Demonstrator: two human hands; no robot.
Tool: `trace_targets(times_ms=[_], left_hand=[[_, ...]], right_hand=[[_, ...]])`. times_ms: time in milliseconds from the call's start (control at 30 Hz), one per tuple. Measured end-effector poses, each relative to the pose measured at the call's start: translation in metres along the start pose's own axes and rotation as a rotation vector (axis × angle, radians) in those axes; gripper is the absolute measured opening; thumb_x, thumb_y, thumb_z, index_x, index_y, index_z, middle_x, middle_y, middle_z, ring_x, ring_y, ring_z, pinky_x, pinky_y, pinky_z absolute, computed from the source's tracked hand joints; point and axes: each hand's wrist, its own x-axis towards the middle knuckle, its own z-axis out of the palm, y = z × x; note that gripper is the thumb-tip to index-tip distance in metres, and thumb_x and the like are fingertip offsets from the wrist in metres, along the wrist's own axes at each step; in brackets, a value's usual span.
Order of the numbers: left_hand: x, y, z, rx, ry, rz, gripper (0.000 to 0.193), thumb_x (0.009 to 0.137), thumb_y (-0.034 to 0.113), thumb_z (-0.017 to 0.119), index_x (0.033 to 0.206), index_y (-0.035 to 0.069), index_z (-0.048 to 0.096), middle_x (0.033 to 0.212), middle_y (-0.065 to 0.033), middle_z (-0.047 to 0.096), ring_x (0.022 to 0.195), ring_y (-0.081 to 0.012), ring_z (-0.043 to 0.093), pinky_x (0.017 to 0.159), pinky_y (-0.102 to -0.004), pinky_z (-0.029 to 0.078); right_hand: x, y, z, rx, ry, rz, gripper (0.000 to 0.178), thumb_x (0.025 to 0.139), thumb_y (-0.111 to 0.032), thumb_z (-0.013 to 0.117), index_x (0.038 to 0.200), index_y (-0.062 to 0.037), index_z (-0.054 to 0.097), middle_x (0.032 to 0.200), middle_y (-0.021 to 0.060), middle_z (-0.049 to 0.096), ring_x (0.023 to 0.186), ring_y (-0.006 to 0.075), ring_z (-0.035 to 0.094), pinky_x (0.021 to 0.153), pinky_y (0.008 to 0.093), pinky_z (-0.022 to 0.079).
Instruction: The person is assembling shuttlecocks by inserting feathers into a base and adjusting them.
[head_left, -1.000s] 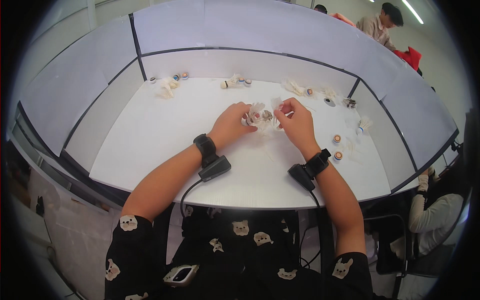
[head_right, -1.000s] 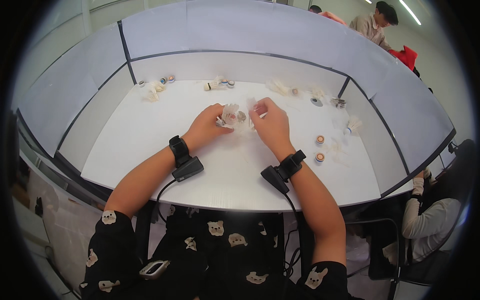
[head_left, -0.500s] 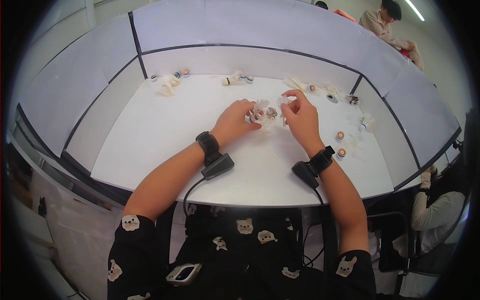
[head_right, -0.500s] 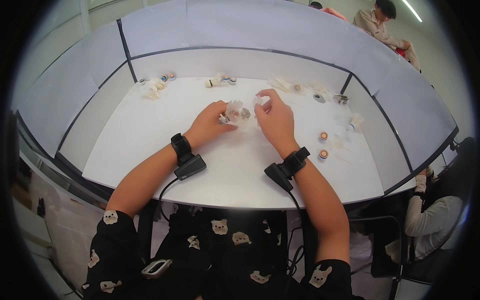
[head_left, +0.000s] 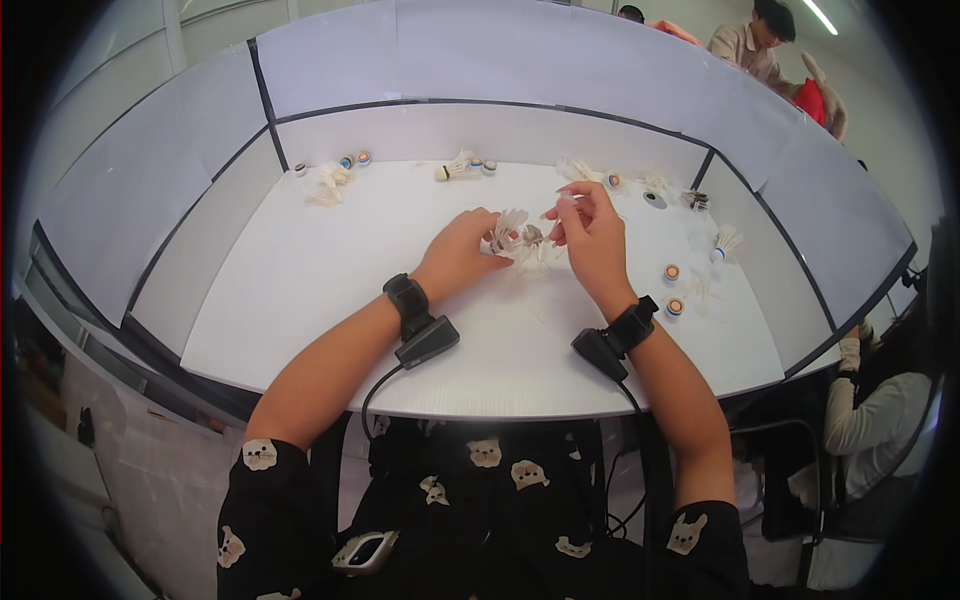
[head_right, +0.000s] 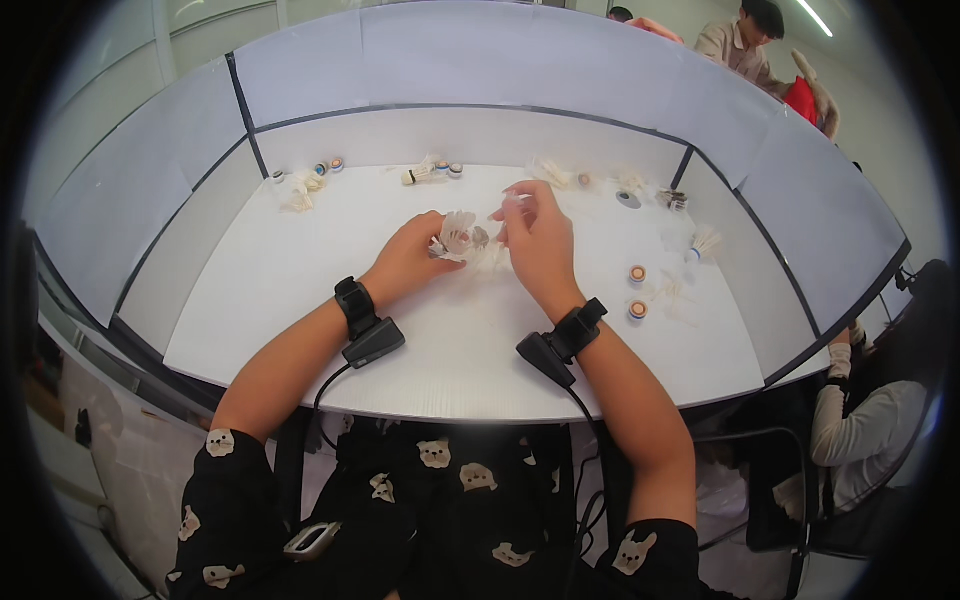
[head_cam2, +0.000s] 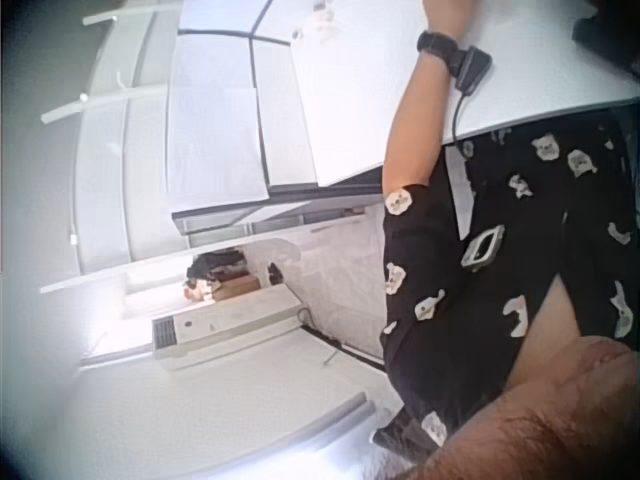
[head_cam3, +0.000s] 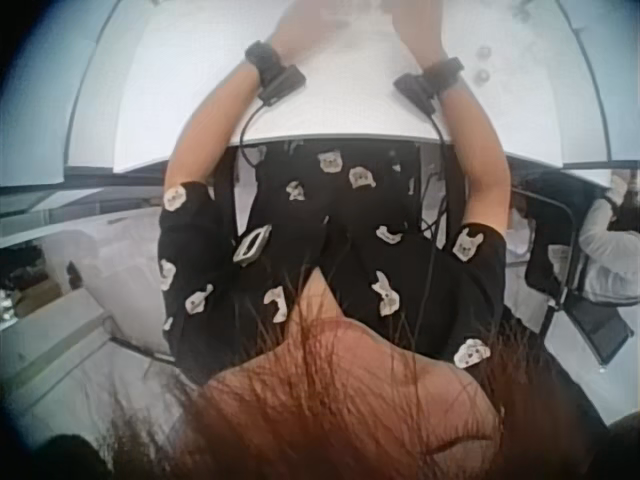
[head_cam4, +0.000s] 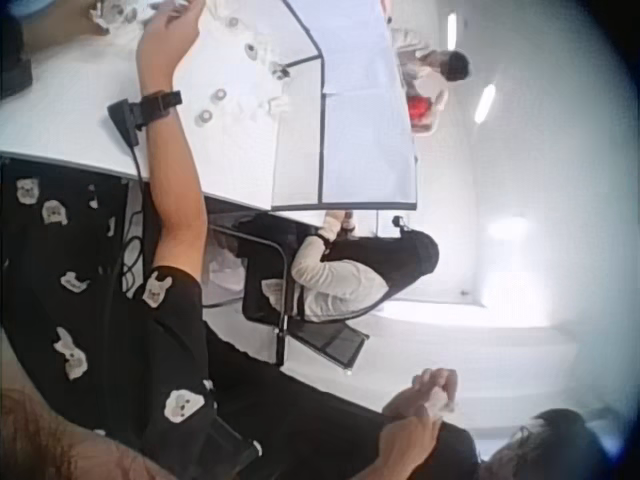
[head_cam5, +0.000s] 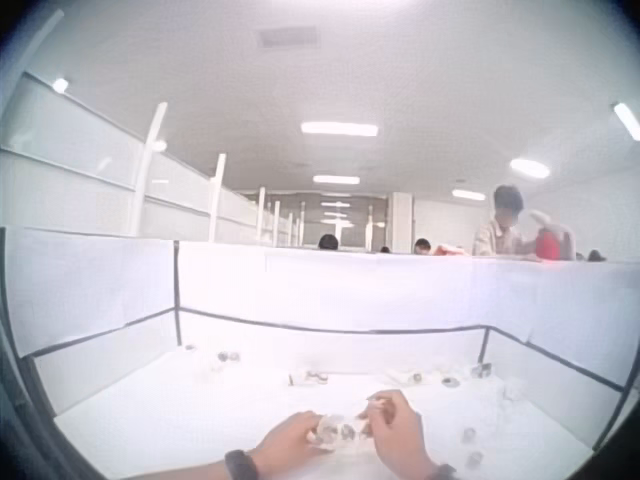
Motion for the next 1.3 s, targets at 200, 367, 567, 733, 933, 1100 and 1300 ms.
trace_targets(times_ms=[200,367,567,733,933,1100,1300], left_hand=[[-0.001,0.007,-0.002,0.007,0.008,0.011,0.041,0.078,0.013,0.082,0.117,0.01,0.069,0.101,-0.007,0.063,0.1,-0.0272,0.059,0.092,-0.0392,0.048],[-0.002,0.005,-0.002,-0.01,0.01,0.026,0.038,0.08,0.011,0.081,0.116,0.007,0.067,0.102,-0.0092,0.061,0.097,-0.0282,0.058,0.084,-0.0376,0.05],[-0.001,0.003,-0.001,-0.053,0.014,0.003,0.039,0.079,0.015,0.082,0.115,0.01,0.07,0.102,-0.0078,0.062,0.099,-0.0272,0.059,0.091,-0.0398,0.048],[-0.001,0.002,0.0,-0.058,-0.004,0.029,0.036,0.081,0.017,0.081,0.113,0.009,0.068,0.102,-0.0087,0.062,0.098,-0.0274,0.059,0.09,-0.0396,0.048],[-0.002,0.003,0.001,-0.08,-0.002,0.018,0.036,0.08,0.017,0.081,0.113,0.009,0.068,0.102,-0.0096,0.063,0.097,-0.0277,0.06,0.089,-0.0403,0.049],[-0.002,0.005,-0.003,-0.071,-0.046,-0.026,0.043,0.082,0.01,0.081,0.123,0.007,0.067,0.109,-0.0086,0.064,0.099,-0.0256,0.063,0.09,-0.0369,0.051],[-0.001,0.0,0.001,-0.095,-0.013,0.015,0.038,0.082,0.012,0.081,0.117,0.008,0.068,0.104,-0.0092,0.063,0.095,-0.0261,0.061,0.087,-0.0376,0.05]], right_hand=[[-0.003,-0.01,-0.001,0.048,0.224,-0.172,0.012,0.096,-0.01,0.071,0.102,0.0001,0.071,0.09,0.008,0.075,0.081,0.0148,0.072,0.072,0.0273,0.055],[-0.006,-0.018,0.0,-0.032,0.157,-0.239,0.012,0.093,-0.011,0.073,0.1,-0.0006,0.073,0.093,0.0076,0.077,0.083,0.0141,0.073,0.077,0.0269,0.055],[-0.005,-0.016,0.0,-0.141,0.052,-0.171,0.012,0.093,-0.01,0.074,0.1,0.0002,0.073,0.094,0.0079,0.077,0.086,0.0139,0.074,0.08,0.0266,0.057],[-0.005,-0.011,0.0,-0.137,0.036,-0.152,0.013,0.093,-0.008,0.075,0.101,0.0019,0.072,0.096,0.0088,0.076,0.088,0.0134,0.073,0.083,0.026,0.058],[-0.005,-0.009,0.001,-0.1,0.057,-0.183,0.012,0.092,-0.01,0.074,0.098,-0.0006,0.072,0.093,0.0088,0.078,0.085,0.0171,0.076,0.08,0.0282,0.058],[-0.004,-0.006,0.001,-0.127,0.066,-0.183,0.012,0.092,-0.011,0.074,0.098,-0.0009,0.073,0.093,0.0091,0.078,0.085,0.0171,0.076,0.08,0.028,0.058],[-0.004,-0.007,0.0,-0.134,0.043,-0.184,0.012,0.092,-0.012,0.075,0.098,-0.001,0.073,0.092,0.0091,0.078,0.085,0.0169,0.076,0.08,0.028,0.058]])
